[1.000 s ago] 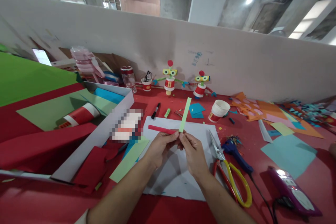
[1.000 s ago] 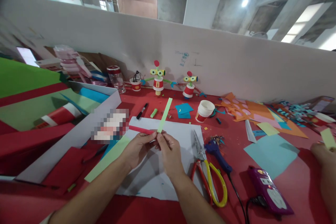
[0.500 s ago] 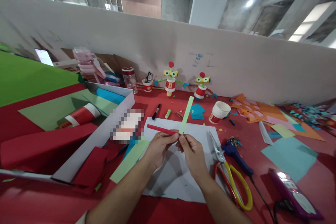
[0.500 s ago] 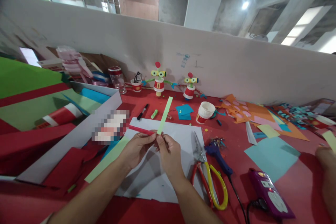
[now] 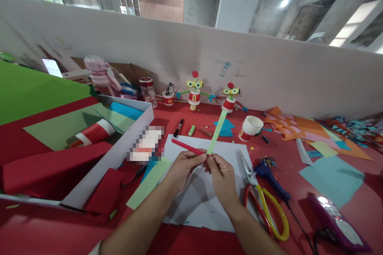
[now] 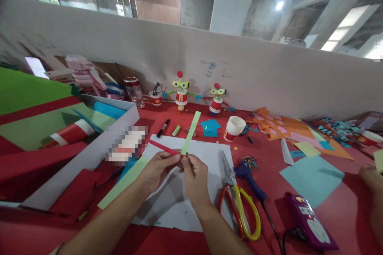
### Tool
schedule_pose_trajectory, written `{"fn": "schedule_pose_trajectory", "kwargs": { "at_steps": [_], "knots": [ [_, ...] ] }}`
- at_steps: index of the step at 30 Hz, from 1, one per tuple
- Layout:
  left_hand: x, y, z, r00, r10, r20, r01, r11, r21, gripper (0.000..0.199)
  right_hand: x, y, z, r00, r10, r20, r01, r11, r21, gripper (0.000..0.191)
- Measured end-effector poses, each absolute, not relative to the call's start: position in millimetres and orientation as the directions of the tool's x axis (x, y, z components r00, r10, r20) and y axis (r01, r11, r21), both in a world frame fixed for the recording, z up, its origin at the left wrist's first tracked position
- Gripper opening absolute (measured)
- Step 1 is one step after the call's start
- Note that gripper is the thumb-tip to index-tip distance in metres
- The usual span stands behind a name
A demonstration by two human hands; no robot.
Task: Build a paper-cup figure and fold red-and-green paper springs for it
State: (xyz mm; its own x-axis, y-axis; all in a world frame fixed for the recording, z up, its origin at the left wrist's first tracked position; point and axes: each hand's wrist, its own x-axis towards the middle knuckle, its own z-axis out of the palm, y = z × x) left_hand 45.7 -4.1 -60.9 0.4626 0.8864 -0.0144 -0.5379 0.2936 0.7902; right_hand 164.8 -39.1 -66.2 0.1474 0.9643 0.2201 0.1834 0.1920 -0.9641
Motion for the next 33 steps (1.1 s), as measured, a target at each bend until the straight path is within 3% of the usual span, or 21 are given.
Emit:
{"fn": "schedule_pose_trajectory", "kwargs": {
  "at_steps": [8,22,33],
  "knots": [
    [46.6,-4.7,-62.0,0.454,0.891,-0.007,-0.532,0.277,0.8,0.015,162.9,-36.7,-67.3,0.175,0.975,0.136,0.145,0.111,-0.983,0.031],
    [44.8,-5.9,-60.2,0.497,0.867,0.034,-0.498,0.252,0.83,0.012,163.4,-44.0,-65.5,0.194,0.943,0.272,0.206,0.232,-0.951,0.03],
    [45.6,-5.7,-59.5,0.413,0.91,0.031,-0.518,0.206,0.83,0.013,162.1,-39.6,-67.2,0.178,0.968,0.175,0.134,0.153,-0.979,0.028]
  ]
}}
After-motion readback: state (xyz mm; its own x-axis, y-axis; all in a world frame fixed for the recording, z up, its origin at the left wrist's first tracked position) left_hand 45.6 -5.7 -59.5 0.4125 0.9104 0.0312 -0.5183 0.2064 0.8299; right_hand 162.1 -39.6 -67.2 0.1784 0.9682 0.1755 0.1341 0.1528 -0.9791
